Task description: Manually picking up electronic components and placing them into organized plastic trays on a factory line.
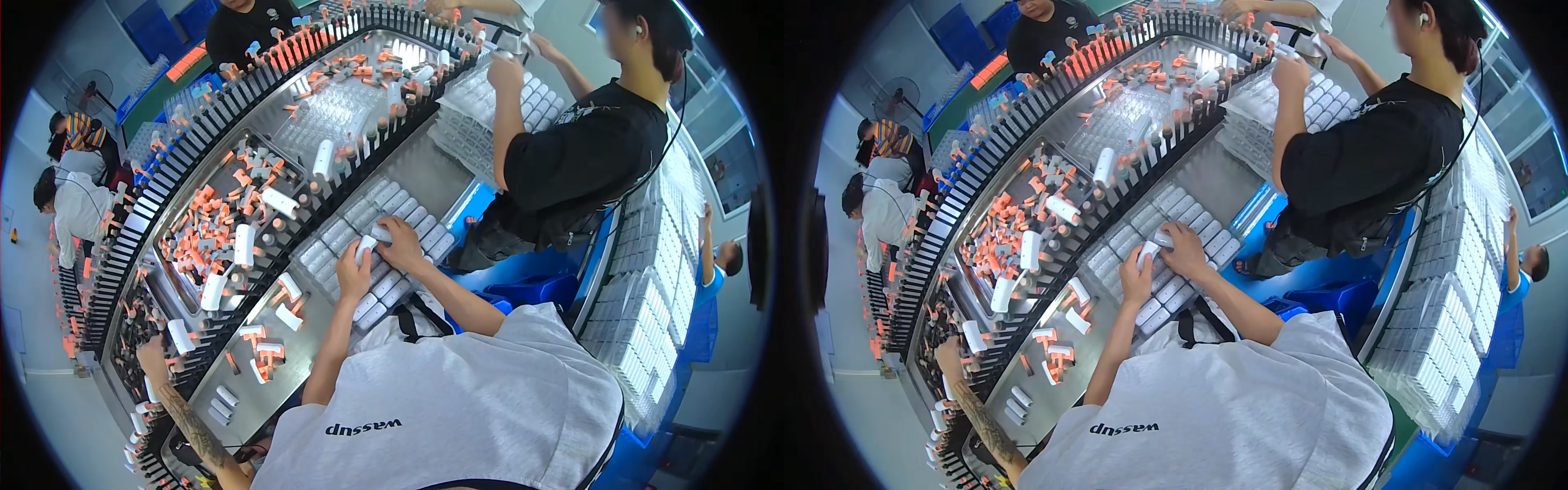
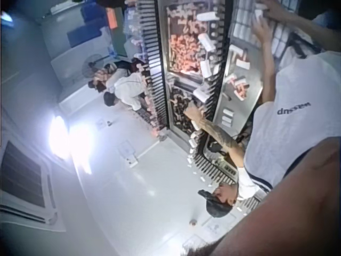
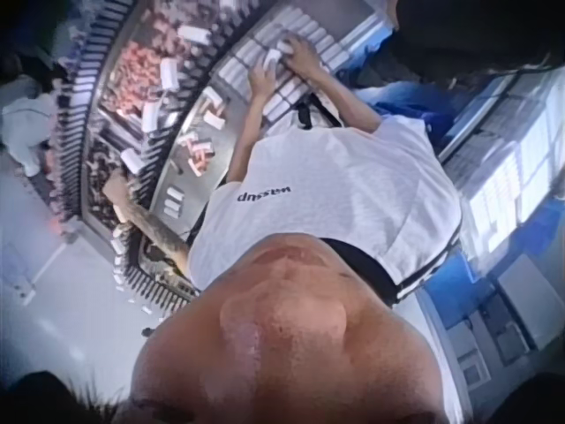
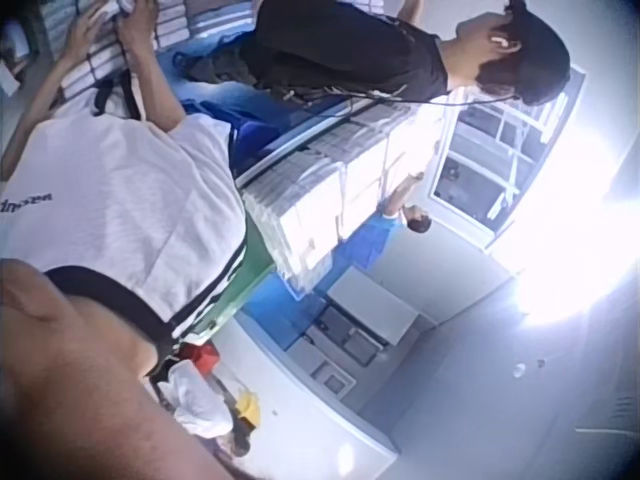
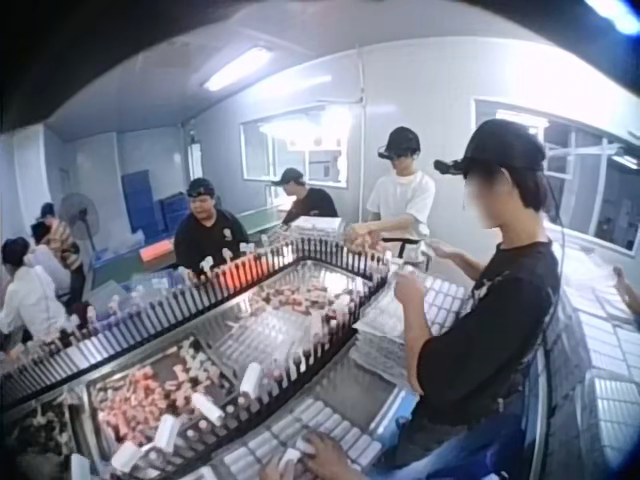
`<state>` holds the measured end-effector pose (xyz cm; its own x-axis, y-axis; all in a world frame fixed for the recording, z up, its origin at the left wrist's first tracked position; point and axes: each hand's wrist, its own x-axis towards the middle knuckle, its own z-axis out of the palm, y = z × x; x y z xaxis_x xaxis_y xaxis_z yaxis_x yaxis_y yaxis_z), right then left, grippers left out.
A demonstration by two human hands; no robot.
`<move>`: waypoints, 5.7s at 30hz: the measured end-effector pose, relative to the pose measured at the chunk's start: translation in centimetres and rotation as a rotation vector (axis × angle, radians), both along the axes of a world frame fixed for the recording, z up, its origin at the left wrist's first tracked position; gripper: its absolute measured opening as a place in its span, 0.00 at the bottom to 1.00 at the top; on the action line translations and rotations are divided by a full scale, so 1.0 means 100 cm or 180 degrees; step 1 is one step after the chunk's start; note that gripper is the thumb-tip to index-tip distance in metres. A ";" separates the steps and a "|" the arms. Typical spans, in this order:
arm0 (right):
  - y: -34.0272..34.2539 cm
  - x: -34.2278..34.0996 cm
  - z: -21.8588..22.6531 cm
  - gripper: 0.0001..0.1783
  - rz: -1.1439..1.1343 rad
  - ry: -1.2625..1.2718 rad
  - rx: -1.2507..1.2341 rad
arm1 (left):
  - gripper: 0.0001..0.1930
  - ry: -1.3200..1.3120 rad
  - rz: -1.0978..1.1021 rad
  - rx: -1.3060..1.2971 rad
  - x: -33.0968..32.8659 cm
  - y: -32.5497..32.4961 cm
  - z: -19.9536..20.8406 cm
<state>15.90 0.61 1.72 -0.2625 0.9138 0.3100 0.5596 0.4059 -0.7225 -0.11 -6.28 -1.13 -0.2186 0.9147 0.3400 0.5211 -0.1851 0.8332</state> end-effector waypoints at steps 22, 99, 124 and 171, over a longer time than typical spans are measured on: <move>0.002 -0.002 -0.007 0.26 0.0039 -0.0023 0.0021 | 0.16 -0.0013 -0.0006 -0.0093 -0.002 -0.001 0.003; 0.216 -0.021 0.147 0.24 0.0468 -0.0873 0.1254 | 0.18 -0.0425 0.0099 -0.0380 -0.004 -0.027 0.016; 0.046 -0.174 0.150 0.42 0.0553 -0.1126 0.1363 | 0.18 -0.0271 -0.0088 -0.0420 -0.011 -0.026 0.037; -0.028 0.015 0.016 0.18 0.0563 -0.0688 0.0770 | 0.17 -0.0268 -0.0053 -0.0229 -0.010 -0.022 0.034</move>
